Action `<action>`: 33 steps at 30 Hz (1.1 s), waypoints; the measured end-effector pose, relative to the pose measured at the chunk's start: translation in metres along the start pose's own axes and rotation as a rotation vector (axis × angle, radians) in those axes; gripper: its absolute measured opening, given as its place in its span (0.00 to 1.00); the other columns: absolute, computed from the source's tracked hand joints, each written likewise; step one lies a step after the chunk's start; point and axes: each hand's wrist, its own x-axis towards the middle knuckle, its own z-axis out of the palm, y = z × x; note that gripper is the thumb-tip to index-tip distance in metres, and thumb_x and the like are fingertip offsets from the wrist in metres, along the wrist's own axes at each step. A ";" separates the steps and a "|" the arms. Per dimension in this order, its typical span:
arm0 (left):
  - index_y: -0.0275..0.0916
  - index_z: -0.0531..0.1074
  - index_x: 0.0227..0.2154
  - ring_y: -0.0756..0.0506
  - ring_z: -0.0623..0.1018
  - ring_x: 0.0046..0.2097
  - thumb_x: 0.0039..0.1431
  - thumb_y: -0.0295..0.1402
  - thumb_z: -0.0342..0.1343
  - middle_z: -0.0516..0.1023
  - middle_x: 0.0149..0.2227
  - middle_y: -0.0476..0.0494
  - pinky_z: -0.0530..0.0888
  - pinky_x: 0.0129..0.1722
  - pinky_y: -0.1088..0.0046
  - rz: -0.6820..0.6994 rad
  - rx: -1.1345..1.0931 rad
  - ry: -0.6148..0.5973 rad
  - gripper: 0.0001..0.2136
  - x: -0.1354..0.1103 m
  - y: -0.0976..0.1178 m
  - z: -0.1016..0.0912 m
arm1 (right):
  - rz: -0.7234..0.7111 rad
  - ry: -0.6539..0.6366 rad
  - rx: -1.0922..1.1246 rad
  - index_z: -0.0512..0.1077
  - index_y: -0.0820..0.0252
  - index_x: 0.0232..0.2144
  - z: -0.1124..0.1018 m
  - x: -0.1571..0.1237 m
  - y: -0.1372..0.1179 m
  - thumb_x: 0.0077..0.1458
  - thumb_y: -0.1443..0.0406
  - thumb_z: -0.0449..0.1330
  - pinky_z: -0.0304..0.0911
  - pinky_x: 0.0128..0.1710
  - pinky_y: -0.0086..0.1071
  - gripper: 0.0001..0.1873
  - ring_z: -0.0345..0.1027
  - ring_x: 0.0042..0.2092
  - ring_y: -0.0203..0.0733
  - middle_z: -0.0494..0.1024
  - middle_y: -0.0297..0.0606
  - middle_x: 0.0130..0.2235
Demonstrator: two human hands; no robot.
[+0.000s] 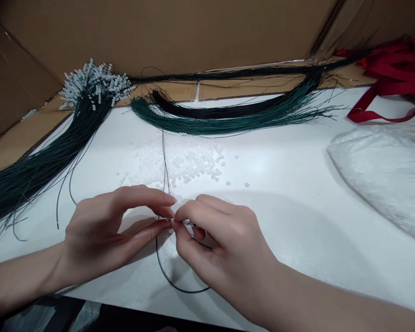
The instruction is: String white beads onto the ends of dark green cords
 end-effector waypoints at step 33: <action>0.37 0.68 0.49 0.55 0.78 0.36 0.57 0.19 0.59 0.78 0.36 0.52 0.73 0.40 0.82 -0.061 -0.050 -0.033 0.18 0.000 0.001 0.000 | -0.026 0.022 -0.002 0.72 0.62 0.28 0.004 0.000 0.001 0.55 0.76 0.56 0.52 0.20 0.24 0.08 0.53 0.23 0.27 0.63 0.29 0.23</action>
